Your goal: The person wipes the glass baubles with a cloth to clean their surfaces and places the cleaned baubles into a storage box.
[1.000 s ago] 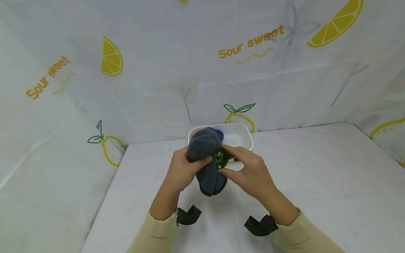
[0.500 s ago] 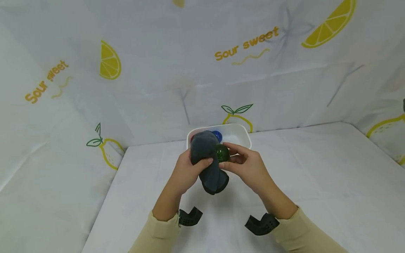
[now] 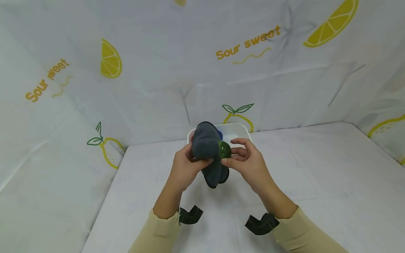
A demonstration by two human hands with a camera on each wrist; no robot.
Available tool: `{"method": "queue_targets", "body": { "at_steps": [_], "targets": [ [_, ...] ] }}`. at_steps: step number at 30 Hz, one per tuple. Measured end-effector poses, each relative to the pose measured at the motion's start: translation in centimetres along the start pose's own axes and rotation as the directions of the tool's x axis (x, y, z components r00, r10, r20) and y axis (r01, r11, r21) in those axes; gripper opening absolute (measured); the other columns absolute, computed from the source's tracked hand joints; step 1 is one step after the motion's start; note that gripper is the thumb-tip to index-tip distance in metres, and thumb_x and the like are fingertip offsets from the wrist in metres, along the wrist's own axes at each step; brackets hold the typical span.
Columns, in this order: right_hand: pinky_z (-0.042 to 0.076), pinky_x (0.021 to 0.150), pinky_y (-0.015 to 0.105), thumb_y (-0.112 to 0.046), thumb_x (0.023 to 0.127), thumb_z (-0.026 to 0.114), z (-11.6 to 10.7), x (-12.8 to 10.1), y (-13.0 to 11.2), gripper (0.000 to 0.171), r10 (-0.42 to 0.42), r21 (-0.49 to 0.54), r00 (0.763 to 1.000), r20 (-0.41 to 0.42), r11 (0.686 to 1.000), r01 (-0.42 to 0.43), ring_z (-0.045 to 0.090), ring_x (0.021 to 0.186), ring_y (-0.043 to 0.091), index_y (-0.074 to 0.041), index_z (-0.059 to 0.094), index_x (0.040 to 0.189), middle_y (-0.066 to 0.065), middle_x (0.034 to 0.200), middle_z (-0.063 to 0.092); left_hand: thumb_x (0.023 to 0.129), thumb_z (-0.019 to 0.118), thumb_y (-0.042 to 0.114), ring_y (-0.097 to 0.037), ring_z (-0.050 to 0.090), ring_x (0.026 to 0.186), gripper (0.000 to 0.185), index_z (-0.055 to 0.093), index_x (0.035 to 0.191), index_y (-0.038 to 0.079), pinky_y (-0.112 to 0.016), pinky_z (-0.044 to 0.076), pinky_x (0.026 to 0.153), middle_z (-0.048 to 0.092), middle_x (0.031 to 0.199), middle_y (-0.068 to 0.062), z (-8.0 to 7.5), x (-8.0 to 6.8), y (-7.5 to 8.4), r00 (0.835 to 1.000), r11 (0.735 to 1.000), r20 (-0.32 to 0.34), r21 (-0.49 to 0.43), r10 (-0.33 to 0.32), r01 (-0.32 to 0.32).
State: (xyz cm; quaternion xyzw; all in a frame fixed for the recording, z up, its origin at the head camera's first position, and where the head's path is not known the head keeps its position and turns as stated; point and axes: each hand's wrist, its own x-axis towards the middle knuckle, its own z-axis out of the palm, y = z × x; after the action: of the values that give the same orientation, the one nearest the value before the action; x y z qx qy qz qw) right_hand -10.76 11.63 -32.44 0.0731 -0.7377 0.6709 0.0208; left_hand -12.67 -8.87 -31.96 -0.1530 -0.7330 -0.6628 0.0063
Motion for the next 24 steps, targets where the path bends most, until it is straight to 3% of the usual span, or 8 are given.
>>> {"method": "queue_targets", "body": {
  "at_steps": [4, 8, 12, 15, 17, 24],
  "targets": [
    [0.056, 0.085, 0.027, -0.015, 0.084, 0.078, 0.2, -0.1, -0.1, 0.054, -0.027, -0.009, 1.000, 0.003, 1.000, 0.027, 0.070, 0.094, 0.014, -0.009, 0.049, 0.129, 0.017, 0.114, 0.067, 0.083, 0.078, 0.010, -0.024, 0.066, 0.108, 0.052, 0.058, 0.131, 0.013, -0.044, 0.055, 0.092, 0.066, 0.119, -0.010, 0.0, 0.0, 0.0, 0.999, 0.999, -0.034, -0.035, -0.022, 0.021],
    [0.058, 0.081, 0.026, -0.011, 0.083, 0.079, 0.3, -0.5, 0.1, 0.049, -0.200, -0.100, 0.979, -0.031, 0.976, 0.196, 0.068, 0.096, 0.015, -0.011, 0.057, 0.127, 0.011, 0.116, 0.067, 0.084, 0.076, 0.010, -0.024, 0.066, 0.108, 0.050, 0.059, 0.130, 0.012, -0.042, 0.055, 0.093, 0.066, 0.120, -0.011, 0.0, -0.1, 0.1, 1.000, 0.998, -0.016, -0.064, -0.011, 0.010],
    [0.057, 0.082, 0.025, 0.001, 0.081, 0.077, 0.3, -0.8, 0.2, 0.052, -0.430, -0.172, 0.901, -0.054, 0.893, 0.416, 0.065, 0.101, 0.013, -0.010, 0.062, 0.129, 0.006, 0.121, 0.064, 0.085, 0.075, 0.009, -0.023, 0.066, 0.105, 0.046, 0.060, 0.128, 0.006, -0.040, 0.055, 0.092, 0.066, 0.120, -0.014, 0.2, -0.1, 0.2, 1.000, 0.992, 0.022, -0.127, 0.001, 0.002],
    [0.055, 0.085, 0.023, 0.007, 0.081, 0.075, 0.3, -1.0, 0.1, 0.056, -0.531, -0.193, 0.847, -0.030, 0.835, 0.516, 0.062, 0.105, 0.011, -0.008, 0.060, 0.133, 0.006, 0.123, 0.060, 0.086, 0.074, 0.011, -0.022, 0.066, 0.104, 0.045, 0.059, 0.128, 0.002, -0.037, 0.055, 0.091, 0.065, 0.118, -0.015, 0.2, -0.2, 0.3, 0.999, 0.985, 0.049, -0.174, 0.006, 0.003],
    [0.054, 0.088, 0.022, 0.008, 0.082, 0.073, 0.4, -1.1, -0.1, 0.057, -0.559, -0.200, 0.829, -0.008, 0.813, 0.546, 0.060, 0.107, 0.010, -0.007, 0.058, 0.136, 0.008, 0.124, 0.056, 0.086, 0.075, 0.012, -0.022, 0.066, 0.103, 0.045, 0.059, 0.128, 0.001, -0.036, 0.055, 0.090, 0.065, 0.117, -0.016, 0.2, -0.3, 0.2, 0.998, 0.982, 0.058, -0.187, 0.012, -0.001],
    [0.052, 0.089, 0.017, 0.005, 0.082, 0.075, 0.7, -1.3, -0.3, 0.055, -0.583, -0.289, 0.813, -0.002, 0.778, 0.557, 0.063, 0.103, 0.015, -0.008, 0.061, 0.134, 0.010, 0.125, 0.052, 0.087, 0.075, 0.015, -0.021, 0.066, 0.103, 0.046, 0.060, 0.128, 0.000, -0.037, 0.055, 0.091, 0.065, 0.118, -0.017, 0.2, -0.4, 0.3, 0.998, 0.986, 0.054, -0.165, 0.011, -0.002]
  ]
}}
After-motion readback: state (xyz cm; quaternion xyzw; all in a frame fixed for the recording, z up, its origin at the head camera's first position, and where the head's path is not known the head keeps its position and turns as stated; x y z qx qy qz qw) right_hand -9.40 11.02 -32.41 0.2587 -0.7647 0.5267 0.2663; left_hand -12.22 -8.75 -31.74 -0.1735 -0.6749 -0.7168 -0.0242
